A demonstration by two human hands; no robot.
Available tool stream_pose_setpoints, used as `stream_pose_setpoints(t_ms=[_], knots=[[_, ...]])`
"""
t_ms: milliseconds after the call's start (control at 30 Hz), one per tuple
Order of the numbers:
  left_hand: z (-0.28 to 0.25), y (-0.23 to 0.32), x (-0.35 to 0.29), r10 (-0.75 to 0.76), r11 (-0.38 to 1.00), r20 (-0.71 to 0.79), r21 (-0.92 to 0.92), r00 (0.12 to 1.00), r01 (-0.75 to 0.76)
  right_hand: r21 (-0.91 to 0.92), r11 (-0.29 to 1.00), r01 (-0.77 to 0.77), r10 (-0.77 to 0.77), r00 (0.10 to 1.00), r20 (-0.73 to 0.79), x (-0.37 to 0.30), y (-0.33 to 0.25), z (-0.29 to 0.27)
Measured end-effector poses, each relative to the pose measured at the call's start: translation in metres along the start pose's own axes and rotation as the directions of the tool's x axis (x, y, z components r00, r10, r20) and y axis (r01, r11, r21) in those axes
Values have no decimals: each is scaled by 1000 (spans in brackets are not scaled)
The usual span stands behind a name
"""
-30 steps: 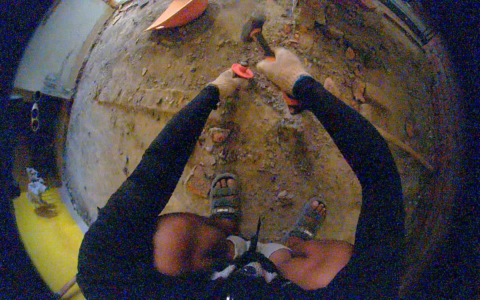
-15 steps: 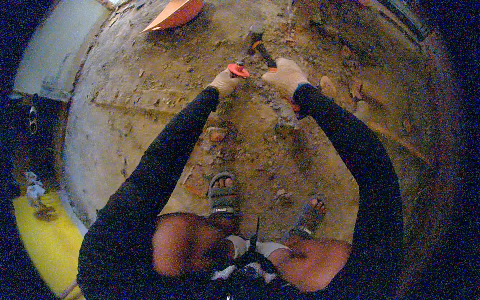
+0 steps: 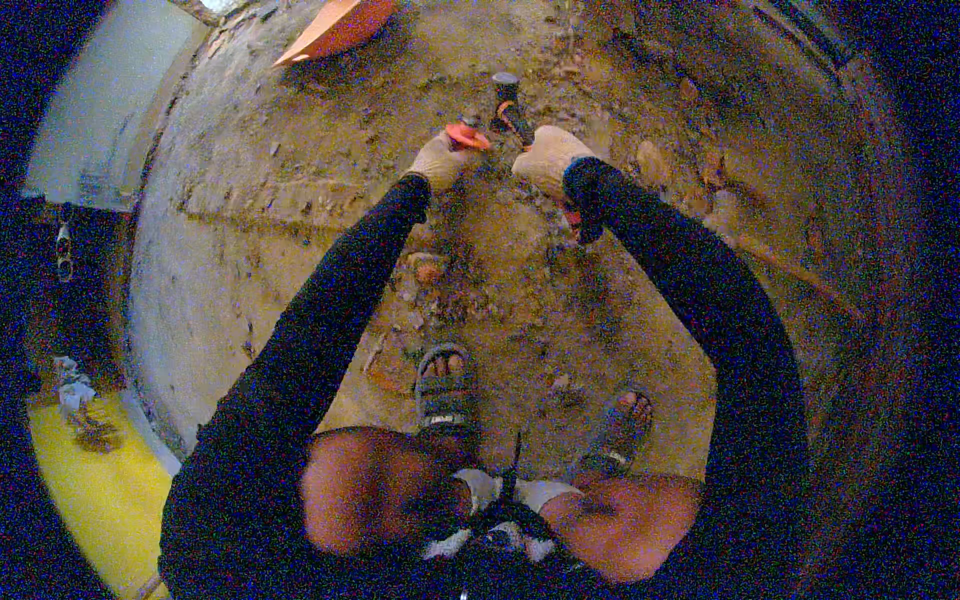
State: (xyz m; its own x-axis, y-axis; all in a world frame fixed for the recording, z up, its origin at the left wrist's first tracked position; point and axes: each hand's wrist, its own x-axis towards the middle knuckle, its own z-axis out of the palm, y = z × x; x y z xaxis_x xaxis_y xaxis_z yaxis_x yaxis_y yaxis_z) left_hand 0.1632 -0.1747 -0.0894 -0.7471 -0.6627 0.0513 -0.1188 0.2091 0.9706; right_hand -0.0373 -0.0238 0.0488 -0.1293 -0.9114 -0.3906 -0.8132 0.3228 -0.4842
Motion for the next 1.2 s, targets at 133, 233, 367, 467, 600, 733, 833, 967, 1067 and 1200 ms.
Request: stream_pose_setpoints(t_ms=[133,233,367,467,600,733,833,967,1067,1200], knots=[[-8,-12,3,62,988,-13,142,998,-60,47,999,-9,14,994,-108,-42,12,41],[-6,-15,7,-73,950,61,309,995,51,104,994,-37,49,993,-112,-97,30,66],[18,-24,-28,15,919,-192,389,981,62,118,992,43,-44,999,1,-183,64,93],[32,-27,-69,145,955,-367,296,919,-32,117,988,-105,76,970,232,-236,82,116],[35,-18,-87,-7,997,-414,70,910,39,140,946,-292,226,905,361,-283,106,138],[48,5,-79,40,995,-343,103,938,-4,253,906,-340,253,913,321,-293,128,154],[64,23,-83,323,707,55,650,945,-279,377,766,-521,322,818,477,-289,146,162],[106,42,-113,295,781,141,535,945,-323,403,746,-530,279,799,533,-281,160,167],[132,52,-125,-191,902,30,-389,981,187,407,775,-484,266,834,484,-282,160,164],[128,65,-117,-84,989,-81,117,993,93,468,708,-528,267,815,515,-285,157,156]])
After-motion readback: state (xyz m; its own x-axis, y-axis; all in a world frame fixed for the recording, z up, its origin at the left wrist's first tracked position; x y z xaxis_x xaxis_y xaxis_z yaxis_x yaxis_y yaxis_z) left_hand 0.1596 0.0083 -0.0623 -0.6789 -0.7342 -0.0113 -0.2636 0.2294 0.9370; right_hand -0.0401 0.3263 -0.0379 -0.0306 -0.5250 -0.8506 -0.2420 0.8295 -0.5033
